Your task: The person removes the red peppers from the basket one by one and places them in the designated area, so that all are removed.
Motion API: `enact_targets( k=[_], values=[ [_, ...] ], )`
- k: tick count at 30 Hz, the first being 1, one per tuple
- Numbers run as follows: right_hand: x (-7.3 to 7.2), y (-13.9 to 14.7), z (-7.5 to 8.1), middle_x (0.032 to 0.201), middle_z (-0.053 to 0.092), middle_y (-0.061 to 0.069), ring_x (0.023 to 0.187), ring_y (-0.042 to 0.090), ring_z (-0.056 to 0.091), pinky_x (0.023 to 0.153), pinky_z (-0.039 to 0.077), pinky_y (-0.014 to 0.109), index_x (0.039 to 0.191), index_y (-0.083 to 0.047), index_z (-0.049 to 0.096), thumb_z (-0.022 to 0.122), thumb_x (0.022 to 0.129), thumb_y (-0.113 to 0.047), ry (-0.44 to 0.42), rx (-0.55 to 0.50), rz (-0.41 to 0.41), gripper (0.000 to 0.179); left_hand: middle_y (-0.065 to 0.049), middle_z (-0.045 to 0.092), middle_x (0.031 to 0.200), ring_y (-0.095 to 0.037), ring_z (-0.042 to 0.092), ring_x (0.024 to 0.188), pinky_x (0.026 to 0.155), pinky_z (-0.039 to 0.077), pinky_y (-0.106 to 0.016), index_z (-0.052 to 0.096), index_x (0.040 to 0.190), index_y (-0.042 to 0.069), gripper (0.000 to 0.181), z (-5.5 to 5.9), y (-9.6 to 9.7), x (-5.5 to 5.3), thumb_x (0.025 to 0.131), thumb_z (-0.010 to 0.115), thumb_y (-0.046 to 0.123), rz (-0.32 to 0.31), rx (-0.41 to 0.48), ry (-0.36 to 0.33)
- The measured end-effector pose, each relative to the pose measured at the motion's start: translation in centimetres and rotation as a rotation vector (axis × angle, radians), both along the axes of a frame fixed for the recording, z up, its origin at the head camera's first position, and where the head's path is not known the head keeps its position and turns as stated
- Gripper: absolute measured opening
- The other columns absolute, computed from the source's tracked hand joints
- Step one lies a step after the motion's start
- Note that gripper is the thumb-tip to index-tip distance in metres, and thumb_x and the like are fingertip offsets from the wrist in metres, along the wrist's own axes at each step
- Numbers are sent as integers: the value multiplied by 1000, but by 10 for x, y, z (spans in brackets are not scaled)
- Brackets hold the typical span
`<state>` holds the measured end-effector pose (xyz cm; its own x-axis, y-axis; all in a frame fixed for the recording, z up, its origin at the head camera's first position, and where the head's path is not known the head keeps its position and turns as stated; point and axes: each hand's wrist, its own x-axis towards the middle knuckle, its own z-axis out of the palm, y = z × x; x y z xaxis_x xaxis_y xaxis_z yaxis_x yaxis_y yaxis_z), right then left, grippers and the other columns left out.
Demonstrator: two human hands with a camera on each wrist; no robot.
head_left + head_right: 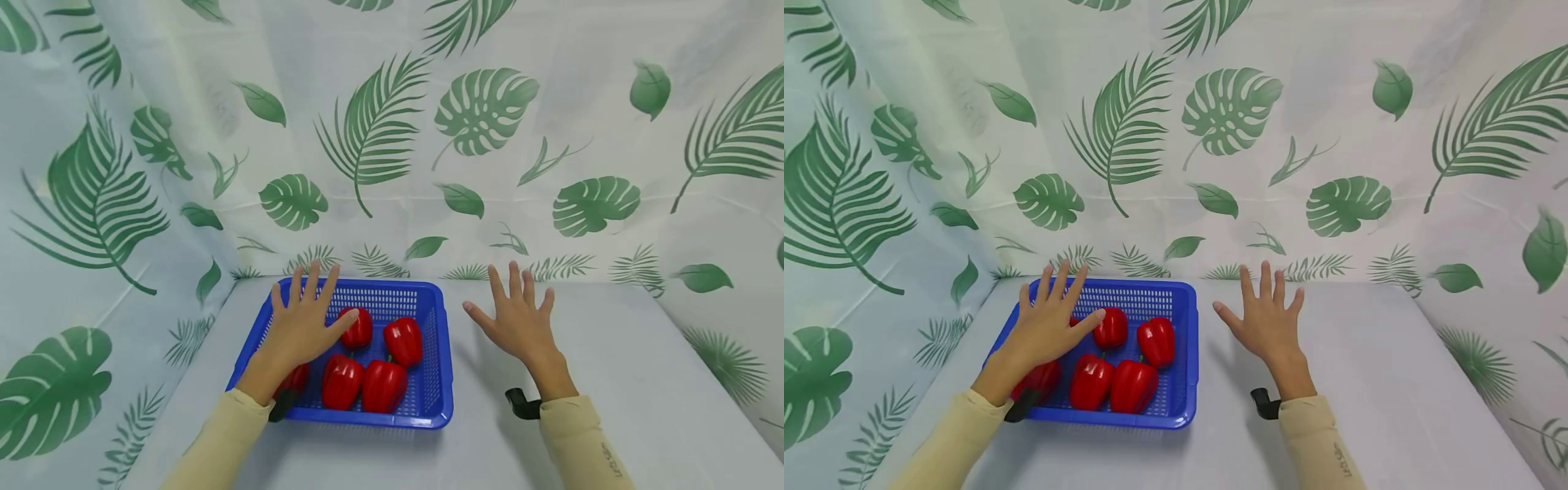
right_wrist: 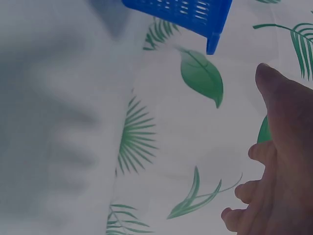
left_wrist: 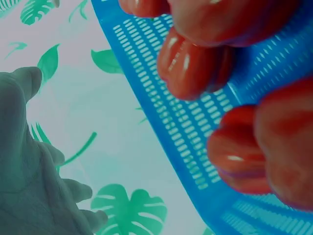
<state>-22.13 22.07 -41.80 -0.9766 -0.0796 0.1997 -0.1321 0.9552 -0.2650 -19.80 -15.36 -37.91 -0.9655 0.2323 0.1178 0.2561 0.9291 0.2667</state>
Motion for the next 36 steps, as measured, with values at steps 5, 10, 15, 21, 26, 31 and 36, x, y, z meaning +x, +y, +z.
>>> enact_targets(
  k=[5, 10, 15, 21, 26, 31, 36],
  values=[
    [0, -4, 1, 173, 5, 34, 158, 59, 2, 115, -4, 84, 170, -4, 21, 58, 102, -63, -6, -25, 12, 98, -23, 4, 178, -53, -1, 160, 117, -6, -82, 13, 174, 15, 96, -1, -16, 12, 102, 55, 63, -1, 24, -4],
    [0, -8, 0, 173, 6, 35, 158, 59, 3, 115, -4, 84, 170, -3, 21, 58, 102, -62, -7, -42, 32, 97, -24, 3, 178, -53, -1, 160, 117, -5, -82, 11, 174, 13, 97, -6, -32, 21, 103, 56, 63, 9, 60, -46],
    [2, -11, 3, 173, 6, 35, 158, 59, 4, 117, -6, 82, 170, -2, 22, 59, 102, -60, -2, -70, 55, 97, -24, 4, 177, -54, 1, 160, 118, -6, -81, 10, 174, 13, 101, -9, -44, 31, 101, 56, 66, 28, 79, -70],
    [1, -13, 8, 172, 5, 36, 157, 59, 7, 119, -4, 79, 170, -2, 20, 60, 103, -58, -13, -88, 81, 96, -25, 7, 177, -57, 4, 158, 116, -5, -83, 13, 174, 13, 103, -14, -58, 46, 99, 61, 65, 16, 128, -81],
    [0, -15, 15, 172, 10, 36, 157, 58, 13, 121, 3, 79, 169, -1, 23, 63, 104, -53, -4, -111, 116, 93, -25, 8, 177, -56, 6, 158, 116, -2, -83, 14, 173, 12, 106, -22, -69, 55, 96, 63, 66, 20, 132, -95],
    [-3, -19, 22, 172, 12, 35, 158, 55, 14, 122, 5, 76, 169, -2, 23, 62, 104, -53, -36, -140, 146, 91, -27, 12, 176, -56, 9, 158, 117, 1, -83, 15, 173, 10, 108, -36, -80, 61, 94, 68, 62, 45, 150, -106],
    [-5, -25, 32, 174, 9, 32, 155, 60, 18, 121, 11, 77, 171, -5, 21, 62, 105, -53, -92, -206, 170, 91, -27, 11, 176, -56, 7, 158, 118, 1, -82, 14, 172, 8, 114, -45, -91, 69, 91, 70, 64, 69, 174, -123]
  ],
)
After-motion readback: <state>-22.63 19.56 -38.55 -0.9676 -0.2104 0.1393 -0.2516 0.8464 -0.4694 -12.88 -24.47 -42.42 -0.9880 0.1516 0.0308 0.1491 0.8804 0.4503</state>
